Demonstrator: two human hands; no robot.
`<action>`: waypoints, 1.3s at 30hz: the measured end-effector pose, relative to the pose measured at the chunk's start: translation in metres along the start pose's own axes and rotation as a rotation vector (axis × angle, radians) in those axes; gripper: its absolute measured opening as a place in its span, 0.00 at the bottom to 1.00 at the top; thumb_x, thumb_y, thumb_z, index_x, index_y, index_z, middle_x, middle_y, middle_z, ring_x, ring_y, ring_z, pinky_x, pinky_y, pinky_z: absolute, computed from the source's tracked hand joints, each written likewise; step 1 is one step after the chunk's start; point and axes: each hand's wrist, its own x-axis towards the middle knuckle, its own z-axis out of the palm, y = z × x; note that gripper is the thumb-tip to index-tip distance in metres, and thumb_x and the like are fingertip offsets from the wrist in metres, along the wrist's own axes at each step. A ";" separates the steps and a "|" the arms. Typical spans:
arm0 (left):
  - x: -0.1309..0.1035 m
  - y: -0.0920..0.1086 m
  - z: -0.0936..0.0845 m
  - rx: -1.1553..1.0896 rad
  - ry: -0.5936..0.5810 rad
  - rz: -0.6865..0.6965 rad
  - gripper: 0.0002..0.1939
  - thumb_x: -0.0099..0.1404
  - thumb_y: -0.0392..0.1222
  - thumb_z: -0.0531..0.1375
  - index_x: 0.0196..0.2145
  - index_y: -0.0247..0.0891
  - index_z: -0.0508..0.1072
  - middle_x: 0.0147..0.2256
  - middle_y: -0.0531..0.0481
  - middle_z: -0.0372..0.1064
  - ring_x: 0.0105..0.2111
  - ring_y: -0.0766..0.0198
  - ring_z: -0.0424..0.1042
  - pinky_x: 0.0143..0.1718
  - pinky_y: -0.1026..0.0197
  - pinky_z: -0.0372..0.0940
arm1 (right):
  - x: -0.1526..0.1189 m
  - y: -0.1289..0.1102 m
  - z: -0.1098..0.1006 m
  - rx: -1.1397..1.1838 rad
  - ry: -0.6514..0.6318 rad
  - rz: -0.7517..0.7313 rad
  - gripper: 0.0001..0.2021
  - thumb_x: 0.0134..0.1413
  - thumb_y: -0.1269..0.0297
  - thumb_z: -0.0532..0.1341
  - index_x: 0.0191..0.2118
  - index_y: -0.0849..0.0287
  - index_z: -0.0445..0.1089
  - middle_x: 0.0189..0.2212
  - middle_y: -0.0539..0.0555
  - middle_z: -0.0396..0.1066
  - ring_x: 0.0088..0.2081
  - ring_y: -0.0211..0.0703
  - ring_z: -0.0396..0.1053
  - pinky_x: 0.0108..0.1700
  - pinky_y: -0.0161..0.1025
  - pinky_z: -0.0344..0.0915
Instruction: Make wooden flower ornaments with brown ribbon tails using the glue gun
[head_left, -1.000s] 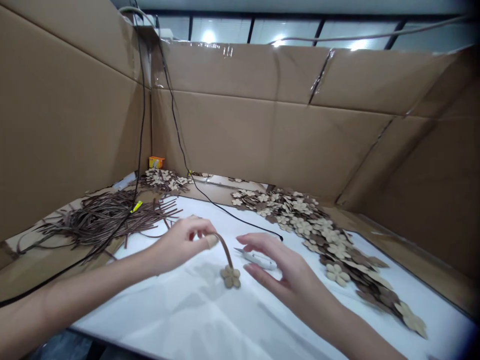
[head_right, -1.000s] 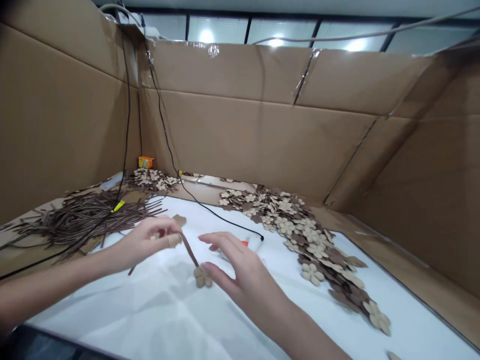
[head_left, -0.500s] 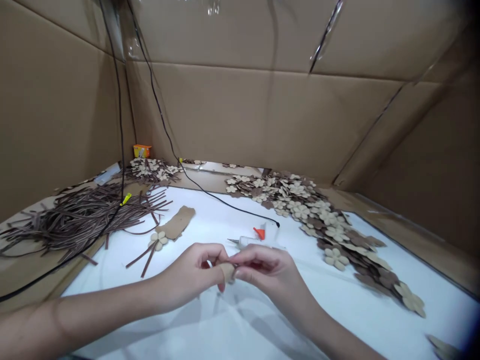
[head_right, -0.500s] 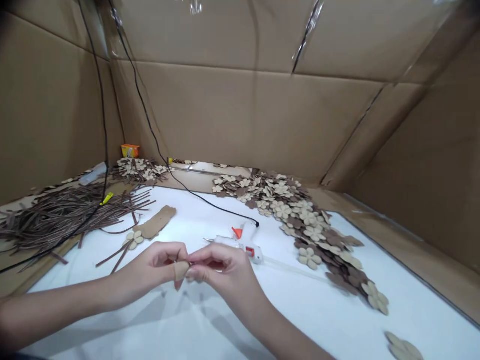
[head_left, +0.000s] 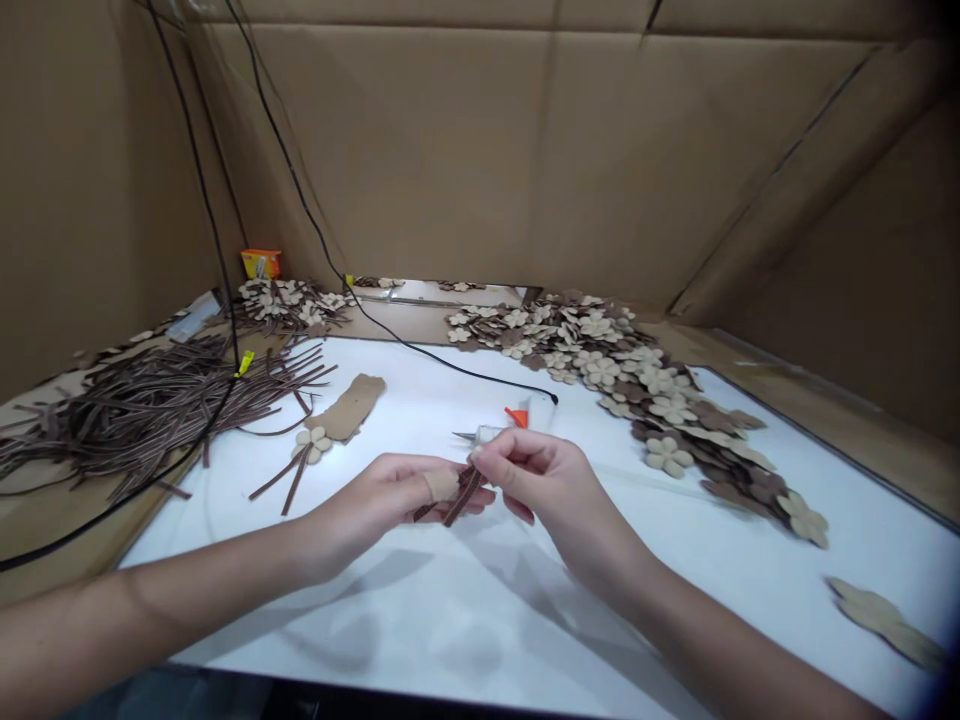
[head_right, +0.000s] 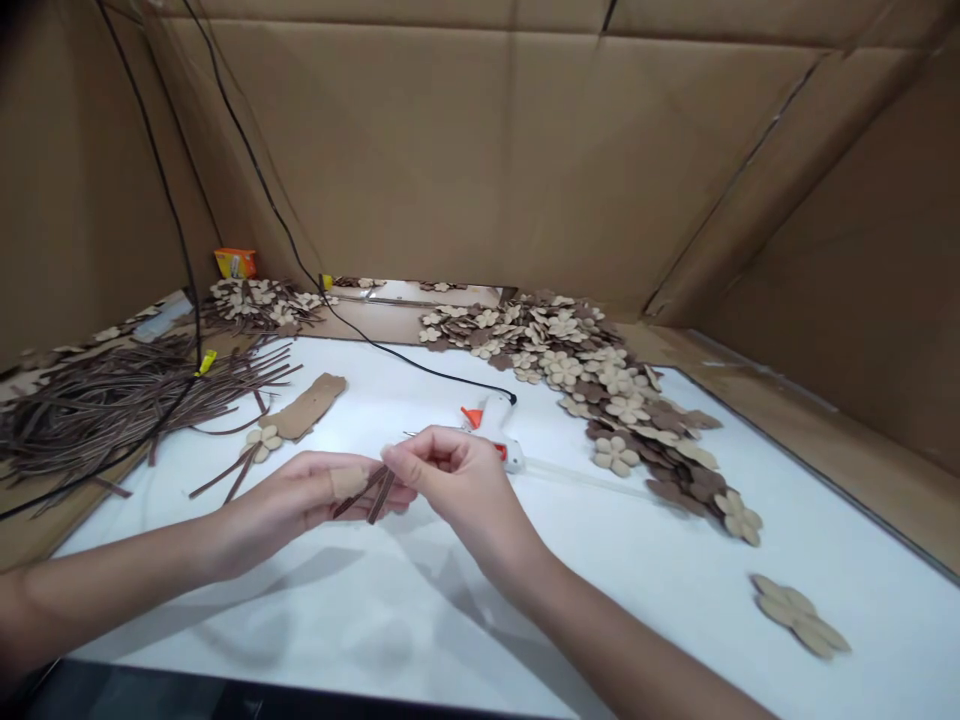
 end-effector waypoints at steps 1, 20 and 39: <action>0.000 -0.001 0.001 -0.008 0.009 -0.007 0.14 0.63 0.46 0.55 0.35 0.33 0.76 0.39 0.43 0.73 0.46 0.54 0.68 0.50 0.54 0.58 | 0.000 0.000 0.001 0.015 0.006 0.017 0.13 0.42 0.55 0.67 0.22 0.60 0.68 0.16 0.45 0.64 0.16 0.26 0.50 0.17 0.29 0.44; -0.001 0.001 0.009 0.250 0.061 0.036 0.14 0.60 0.46 0.58 0.39 0.34 0.76 0.37 0.45 0.73 0.37 0.61 0.70 0.38 0.63 0.62 | 0.006 0.004 -0.004 0.096 -0.074 0.040 0.14 0.41 0.55 0.68 0.23 0.61 0.70 0.18 0.46 0.65 0.16 0.25 0.47 0.17 0.31 0.38; -0.006 -0.001 0.009 0.191 0.154 0.112 0.13 0.60 0.46 0.59 0.33 0.32 0.77 0.31 0.43 0.76 0.33 0.58 0.75 0.33 0.63 0.68 | -0.004 -0.008 -0.003 -0.003 -0.186 0.077 0.17 0.45 0.50 0.64 0.27 0.62 0.70 0.21 0.48 0.64 0.16 0.26 0.46 0.17 0.31 0.39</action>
